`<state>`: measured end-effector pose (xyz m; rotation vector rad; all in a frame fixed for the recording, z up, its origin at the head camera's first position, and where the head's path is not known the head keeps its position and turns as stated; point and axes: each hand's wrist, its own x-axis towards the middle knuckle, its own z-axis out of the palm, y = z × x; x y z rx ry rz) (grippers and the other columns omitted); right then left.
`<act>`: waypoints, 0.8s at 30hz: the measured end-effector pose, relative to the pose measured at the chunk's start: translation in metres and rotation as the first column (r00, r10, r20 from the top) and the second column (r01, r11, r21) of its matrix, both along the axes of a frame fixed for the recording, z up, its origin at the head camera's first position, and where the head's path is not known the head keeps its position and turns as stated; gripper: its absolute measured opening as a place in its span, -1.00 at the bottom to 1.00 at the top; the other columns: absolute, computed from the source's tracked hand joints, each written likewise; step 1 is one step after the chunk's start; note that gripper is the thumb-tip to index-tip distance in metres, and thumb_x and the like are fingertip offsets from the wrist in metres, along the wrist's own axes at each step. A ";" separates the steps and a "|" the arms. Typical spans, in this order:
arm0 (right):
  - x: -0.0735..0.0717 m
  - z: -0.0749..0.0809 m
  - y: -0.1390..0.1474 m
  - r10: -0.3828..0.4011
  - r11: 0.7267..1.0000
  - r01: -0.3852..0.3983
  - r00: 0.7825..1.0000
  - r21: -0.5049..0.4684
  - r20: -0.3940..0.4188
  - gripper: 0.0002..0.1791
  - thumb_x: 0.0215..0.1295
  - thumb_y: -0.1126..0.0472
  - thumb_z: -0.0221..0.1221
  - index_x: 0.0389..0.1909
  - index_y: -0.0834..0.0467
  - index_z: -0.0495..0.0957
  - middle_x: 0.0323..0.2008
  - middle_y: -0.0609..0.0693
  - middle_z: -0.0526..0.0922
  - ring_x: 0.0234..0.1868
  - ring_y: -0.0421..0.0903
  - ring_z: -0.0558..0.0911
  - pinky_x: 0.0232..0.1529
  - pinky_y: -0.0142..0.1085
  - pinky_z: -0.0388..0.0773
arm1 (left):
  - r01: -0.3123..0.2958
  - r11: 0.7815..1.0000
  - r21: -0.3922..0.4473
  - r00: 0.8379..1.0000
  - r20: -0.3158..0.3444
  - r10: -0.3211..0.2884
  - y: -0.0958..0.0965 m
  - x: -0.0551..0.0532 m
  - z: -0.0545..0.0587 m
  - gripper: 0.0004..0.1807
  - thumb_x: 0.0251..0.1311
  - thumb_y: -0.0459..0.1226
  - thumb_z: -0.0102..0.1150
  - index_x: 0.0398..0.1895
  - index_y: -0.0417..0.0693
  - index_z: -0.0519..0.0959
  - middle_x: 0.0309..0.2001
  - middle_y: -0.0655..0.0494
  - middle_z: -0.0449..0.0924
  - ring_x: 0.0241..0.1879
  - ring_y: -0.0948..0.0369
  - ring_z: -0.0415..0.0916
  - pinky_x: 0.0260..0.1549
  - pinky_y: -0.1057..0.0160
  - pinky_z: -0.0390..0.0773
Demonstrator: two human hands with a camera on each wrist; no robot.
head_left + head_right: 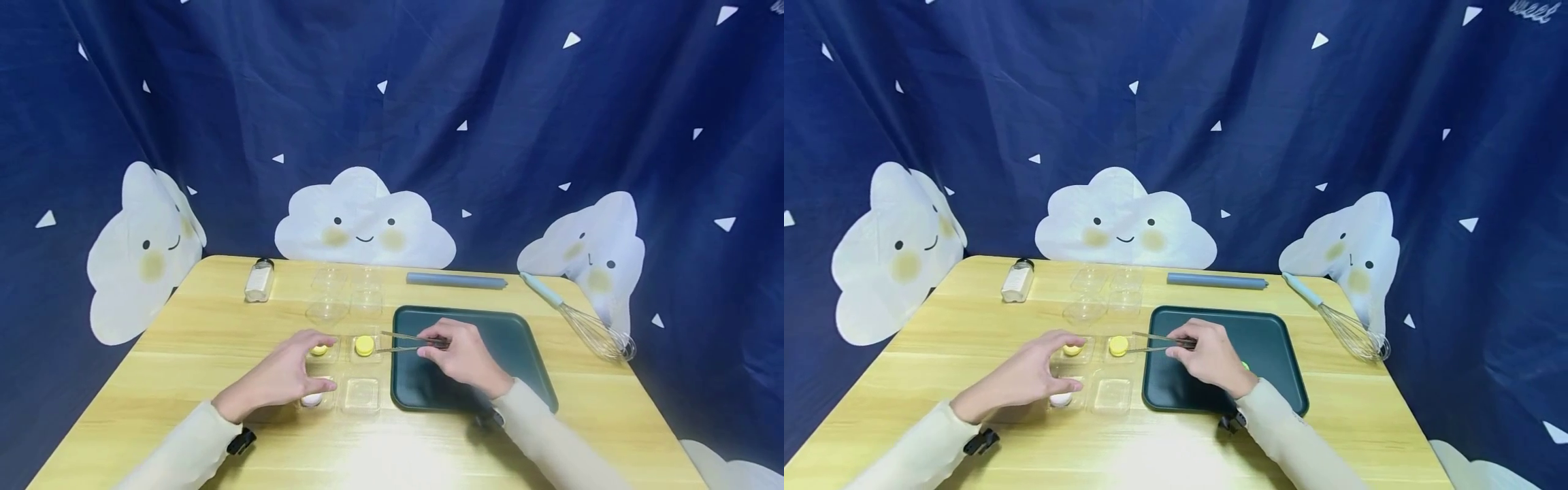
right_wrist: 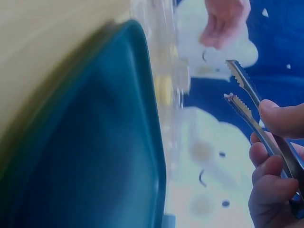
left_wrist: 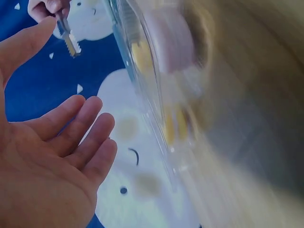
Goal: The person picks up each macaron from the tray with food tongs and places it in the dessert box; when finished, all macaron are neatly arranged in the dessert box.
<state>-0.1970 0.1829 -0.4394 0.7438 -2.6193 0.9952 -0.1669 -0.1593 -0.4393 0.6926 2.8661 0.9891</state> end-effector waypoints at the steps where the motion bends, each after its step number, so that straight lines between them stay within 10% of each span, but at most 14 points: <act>1: -0.001 0.000 0.004 -0.011 1.000 0.011 1.000 0.002 -0.003 -0.82 0.08 0.16 0.51 -0.26 -0.03 0.78 -0.40 -0.28 0.67 -0.40 -0.42 0.59 -0.32 -0.48 0.64 | 0.010 1.000 -0.007 1.000 0.000 -0.010 0.003 0.000 0.000 -0.20 -0.05 -0.02 0.57 0.31 -0.02 0.51 0.29 0.07 0.56 0.32 -0.04 0.47 0.32 -0.21 0.49; 11: -0.007 -0.012 0.054 -0.098 0.995 0.098 0.995 0.010 0.027 -0.79 0.08 0.16 0.51 -0.24 0.02 0.78 -0.33 -0.11 0.79 -0.31 -0.37 0.70 -0.20 -0.41 0.73 | 0.142 0.988 -0.060 0.990 0.023 -0.141 0.026 -0.001 -0.010 -0.10 -0.11 0.01 0.58 0.34 -0.13 0.47 0.39 -0.17 0.43 0.41 -0.13 0.35 0.42 -0.30 0.33; 24: 0.000 -0.027 0.120 -0.188 0.980 0.180 0.977 0.088 0.097 -0.82 0.09 0.20 0.48 -0.25 -0.01 0.77 -0.31 -0.20 0.77 -0.25 -0.32 0.71 -0.15 -0.38 0.72 | 0.147 0.987 -0.067 0.985 0.103 -0.140 0.033 0.003 -0.017 -0.06 -0.11 -0.01 0.59 0.38 -0.13 0.43 0.43 -0.13 0.38 0.43 -0.13 0.31 0.43 -0.24 0.35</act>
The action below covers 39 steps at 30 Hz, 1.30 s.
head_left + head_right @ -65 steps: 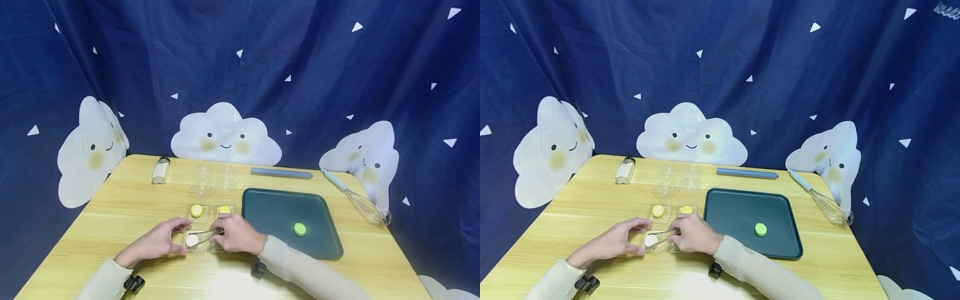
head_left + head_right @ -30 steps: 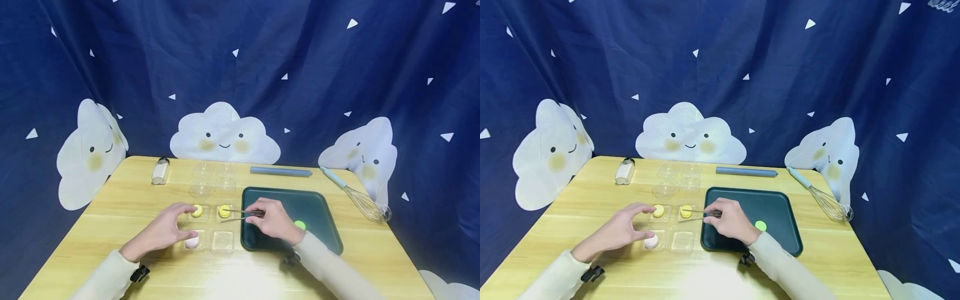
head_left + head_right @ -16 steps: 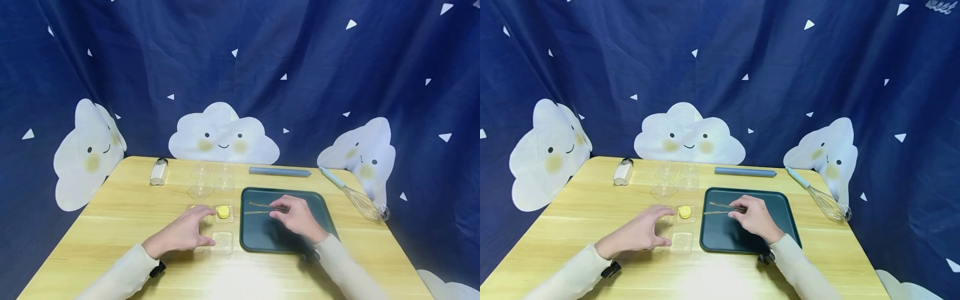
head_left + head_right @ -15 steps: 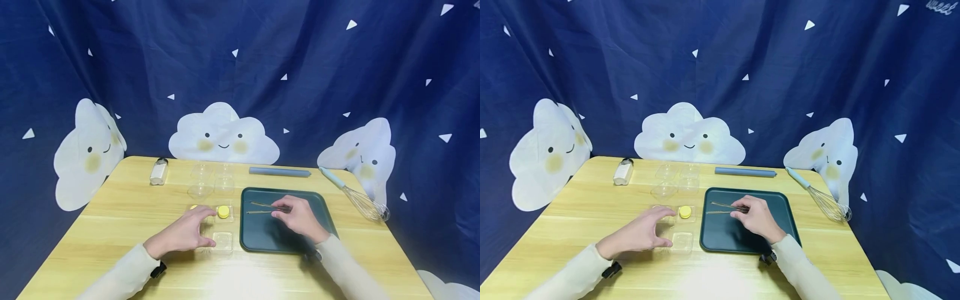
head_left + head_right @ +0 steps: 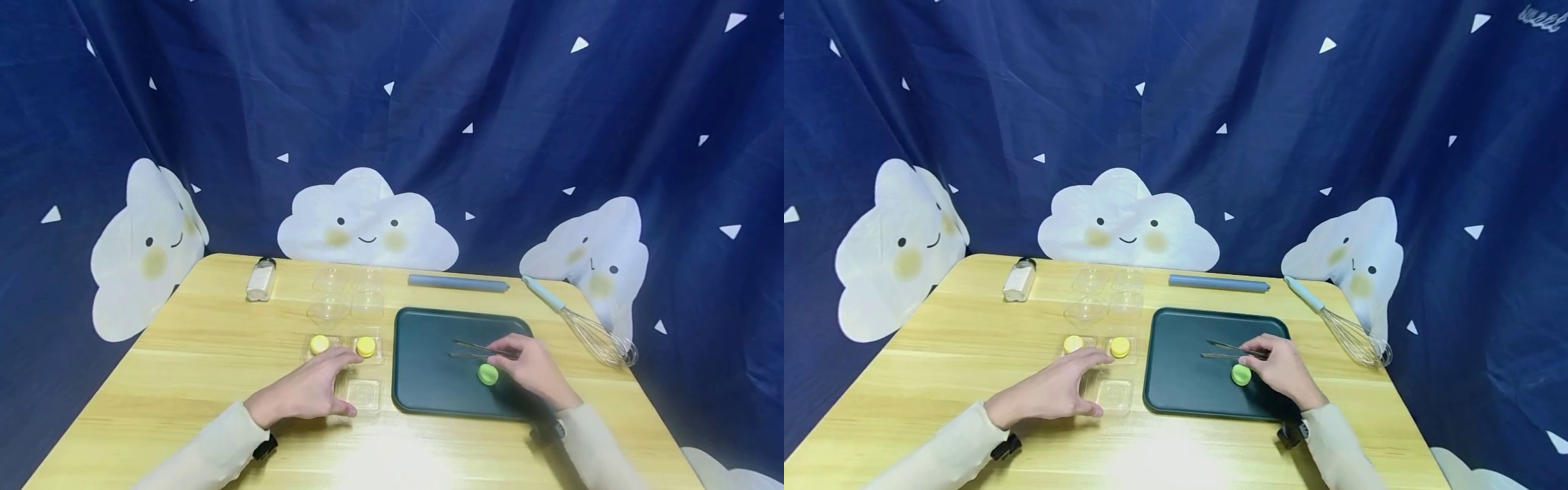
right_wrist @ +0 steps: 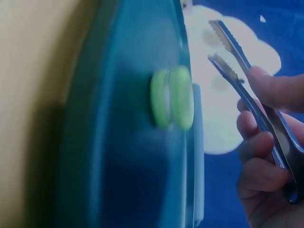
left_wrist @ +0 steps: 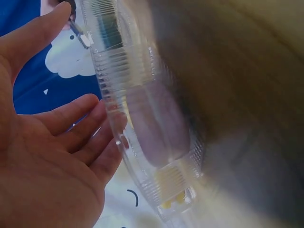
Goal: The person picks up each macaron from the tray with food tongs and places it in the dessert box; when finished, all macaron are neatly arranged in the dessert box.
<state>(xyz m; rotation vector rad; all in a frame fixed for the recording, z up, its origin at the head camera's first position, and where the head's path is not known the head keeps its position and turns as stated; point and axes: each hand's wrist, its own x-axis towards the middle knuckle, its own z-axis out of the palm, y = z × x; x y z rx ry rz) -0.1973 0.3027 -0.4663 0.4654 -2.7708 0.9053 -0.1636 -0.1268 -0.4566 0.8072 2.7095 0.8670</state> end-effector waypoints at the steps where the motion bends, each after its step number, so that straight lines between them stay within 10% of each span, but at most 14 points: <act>1: 0.002 -0.001 0.004 -0.005 1.000 0.005 1.000 0.007 0.004 -0.82 0.09 0.19 0.49 -0.25 -0.02 0.77 -0.30 -0.20 0.77 -0.25 -0.34 0.70 -0.14 -0.39 0.72 | 0.003 1.000 -0.001 1.000 -0.002 -0.003 0.000 0.000 0.000 -0.07 -0.11 -0.01 0.59 0.38 -0.13 0.43 0.42 -0.13 0.38 0.43 -0.12 0.32 0.43 -0.24 0.35; 39: 0.036 -0.009 0.056 -0.117 0.989 0.109 0.990 0.100 0.078 -0.78 0.04 0.12 0.51 -0.25 -0.10 0.76 -0.23 -0.13 0.81 -0.20 -0.19 0.73 -0.12 -0.34 0.68 | 0.034 0.999 -0.034 0.999 -0.031 -0.035 0.002 -0.001 -0.002 -0.18 -0.07 -0.08 0.57 0.31 -0.12 0.50 0.34 -0.04 0.49 0.37 -0.03 0.41 0.41 -0.13 0.43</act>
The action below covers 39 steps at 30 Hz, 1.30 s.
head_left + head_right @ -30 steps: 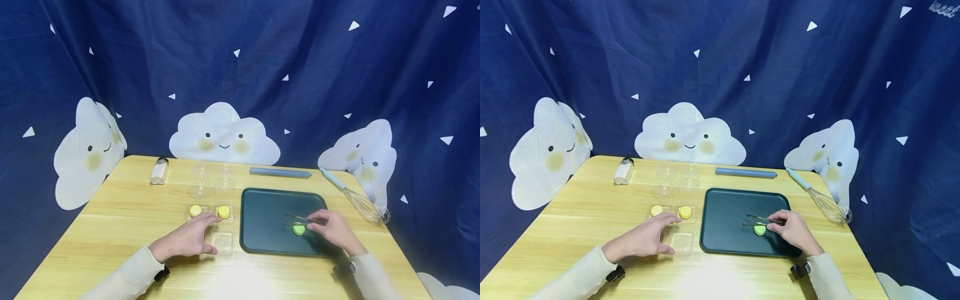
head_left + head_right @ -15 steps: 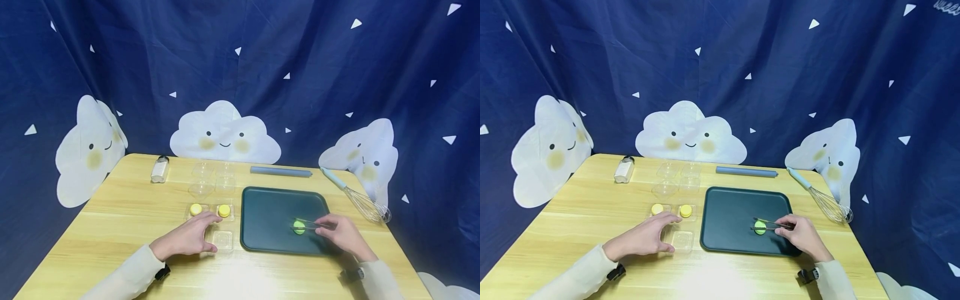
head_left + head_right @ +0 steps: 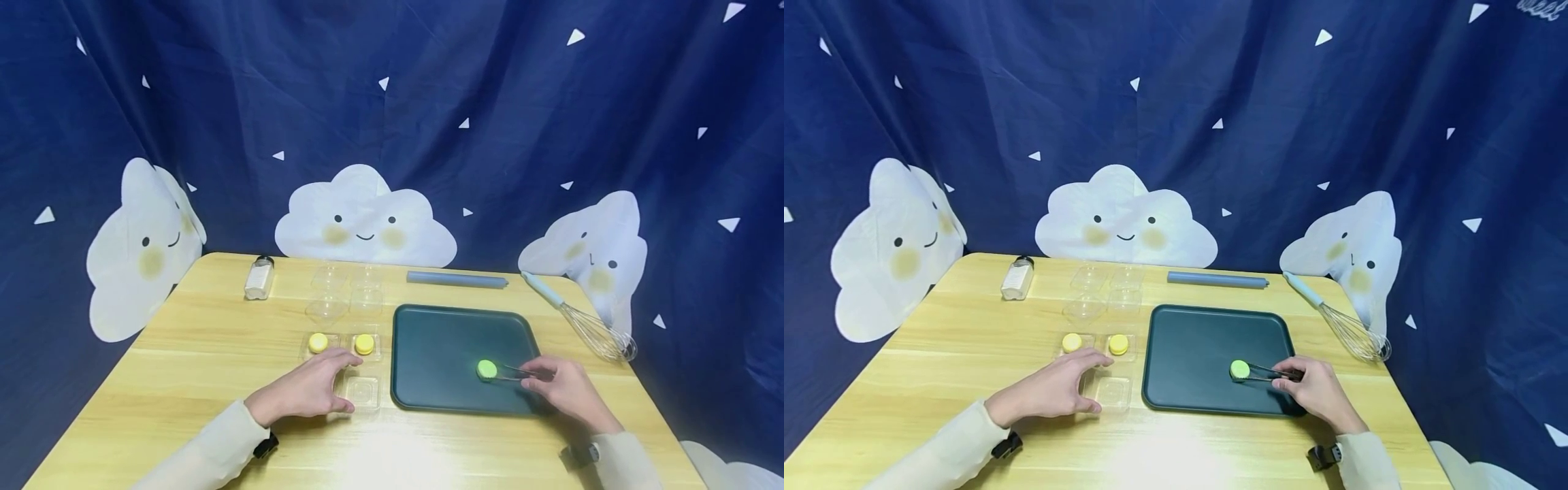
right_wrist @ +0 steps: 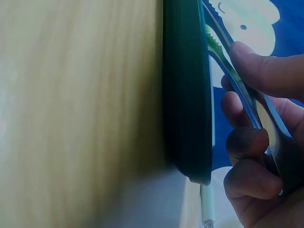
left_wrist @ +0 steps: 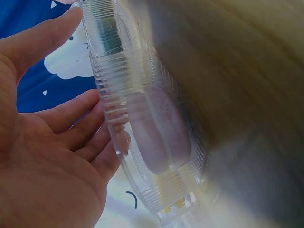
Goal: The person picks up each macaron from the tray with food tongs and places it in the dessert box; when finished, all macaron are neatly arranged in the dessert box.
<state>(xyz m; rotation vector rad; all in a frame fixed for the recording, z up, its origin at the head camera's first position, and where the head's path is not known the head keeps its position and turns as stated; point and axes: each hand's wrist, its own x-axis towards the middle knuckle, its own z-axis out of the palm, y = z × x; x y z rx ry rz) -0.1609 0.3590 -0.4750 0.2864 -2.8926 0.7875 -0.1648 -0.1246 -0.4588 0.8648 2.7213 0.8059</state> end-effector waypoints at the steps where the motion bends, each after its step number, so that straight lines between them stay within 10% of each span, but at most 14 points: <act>1: 0.000 0.000 0.000 -0.004 1.000 0.004 1.000 0.001 -0.001 -0.78 0.04 0.12 0.51 -0.25 -0.10 0.76 -0.23 -0.13 0.81 -0.20 -0.20 0.73 -0.12 -0.34 0.67 | 0.002 1.000 -0.002 1.000 -0.007 -0.002 0.000 0.000 0.000 -0.18 -0.08 -0.08 0.58 0.30 -0.13 0.50 0.33 -0.04 0.50 0.36 -0.03 0.41 0.40 -0.13 0.44; 39: -0.003 -0.006 -0.008 -0.058 0.998 0.061 0.994 0.031 -0.089 -0.85 0.04 0.06 0.51 -0.33 -0.14 0.79 -0.31 -0.19 0.79 -0.24 -0.13 0.73 -0.11 -0.18 0.69 | -0.017 0.998 0.061 0.999 -0.039 0.019 -0.002 -0.003 -0.008 -0.24 -0.18 -0.01 0.63 0.17 -0.08 0.62 0.22 0.03 0.63 0.28 0.00 0.52 0.35 -0.11 0.50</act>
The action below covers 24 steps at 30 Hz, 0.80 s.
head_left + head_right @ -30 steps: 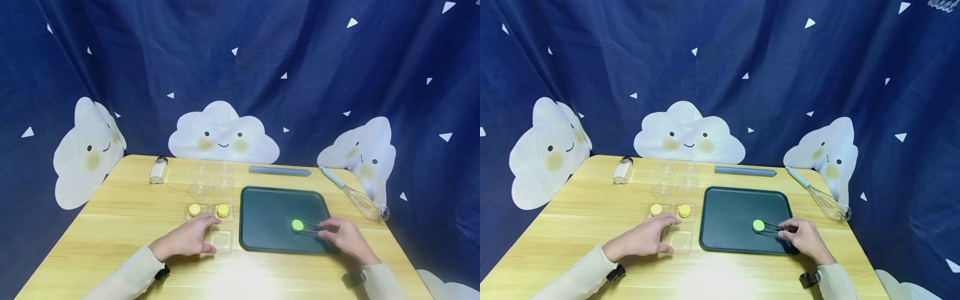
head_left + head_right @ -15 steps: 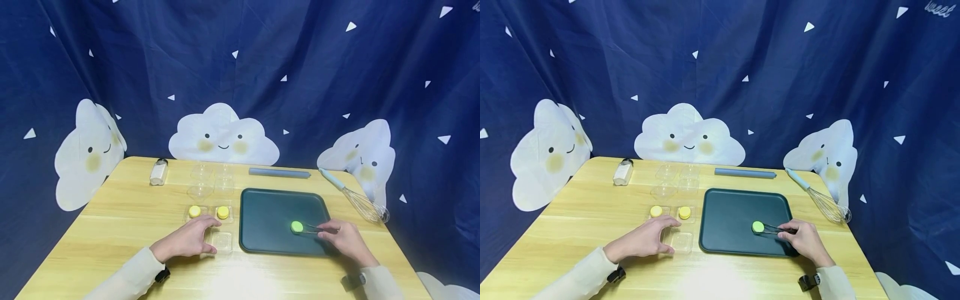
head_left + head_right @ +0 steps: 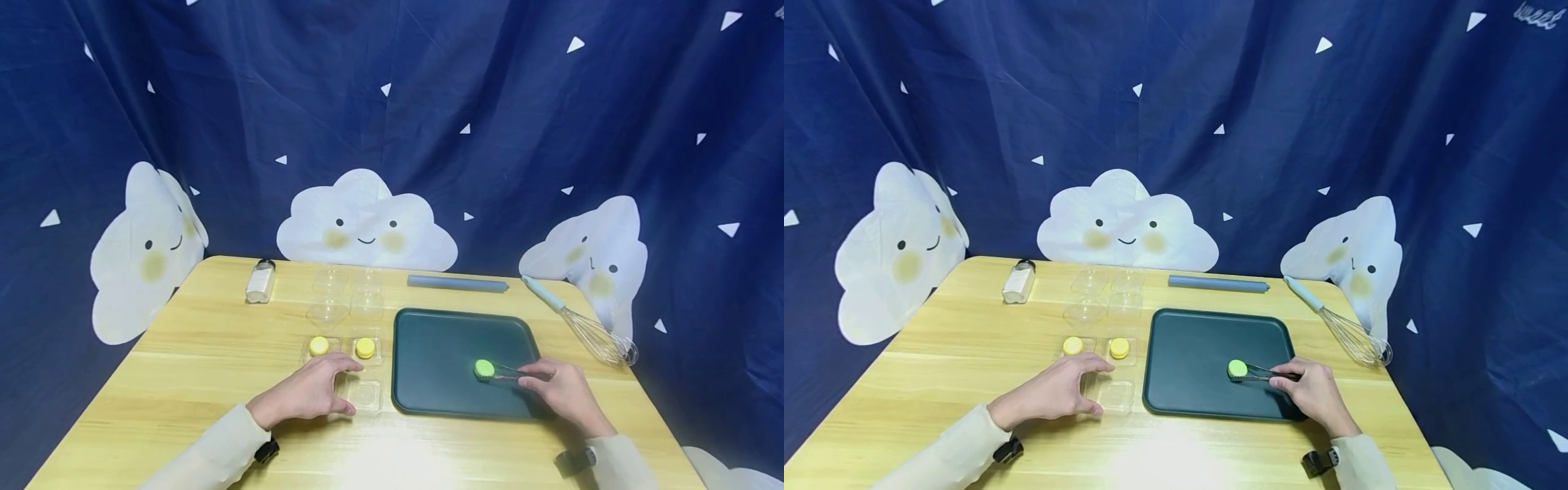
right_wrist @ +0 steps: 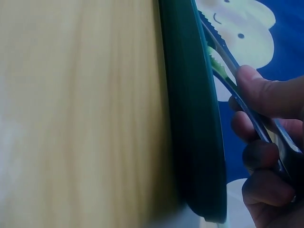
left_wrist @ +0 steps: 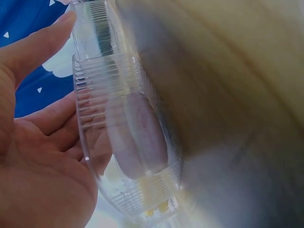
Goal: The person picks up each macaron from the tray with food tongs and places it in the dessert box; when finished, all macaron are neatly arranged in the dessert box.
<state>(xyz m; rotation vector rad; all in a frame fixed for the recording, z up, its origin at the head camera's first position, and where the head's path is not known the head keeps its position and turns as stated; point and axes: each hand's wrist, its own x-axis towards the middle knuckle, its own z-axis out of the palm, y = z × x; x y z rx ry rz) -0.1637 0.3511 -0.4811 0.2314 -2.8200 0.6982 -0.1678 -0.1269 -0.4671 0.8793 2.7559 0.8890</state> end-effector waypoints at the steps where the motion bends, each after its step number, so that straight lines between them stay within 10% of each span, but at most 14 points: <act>1: 0.000 0.000 0.000 0.000 1.000 0.000 1.000 -0.004 -0.003 -0.85 0.04 0.07 0.51 -0.34 -0.13 0.79 -0.33 -0.20 0.79 -0.26 -0.16 0.72 -0.13 -0.21 0.68 | 0.000 1.000 0.000 1.000 0.002 0.000 0.000 0.000 0.000 -0.23 -0.18 -0.01 0.63 0.17 -0.08 0.62 0.22 0.03 0.62 0.28 0.00 0.52 0.35 -0.11 0.49; 24: -0.015 0.016 -0.025 -0.160 0.978 0.134 0.973 -0.160 -0.167 -0.84 0.09 0.10 0.51 -0.28 -0.04 0.82 -0.30 -0.07 0.81 -0.25 -0.40 0.62 -0.20 -0.67 0.44 | 0.011 1.000 -0.004 1.000 0.009 -0.011 0.001 0.000 0.003 -0.21 -0.22 -0.04 0.64 0.17 -0.13 0.61 0.22 -0.04 0.62 0.31 -0.05 0.49 0.37 -0.14 0.46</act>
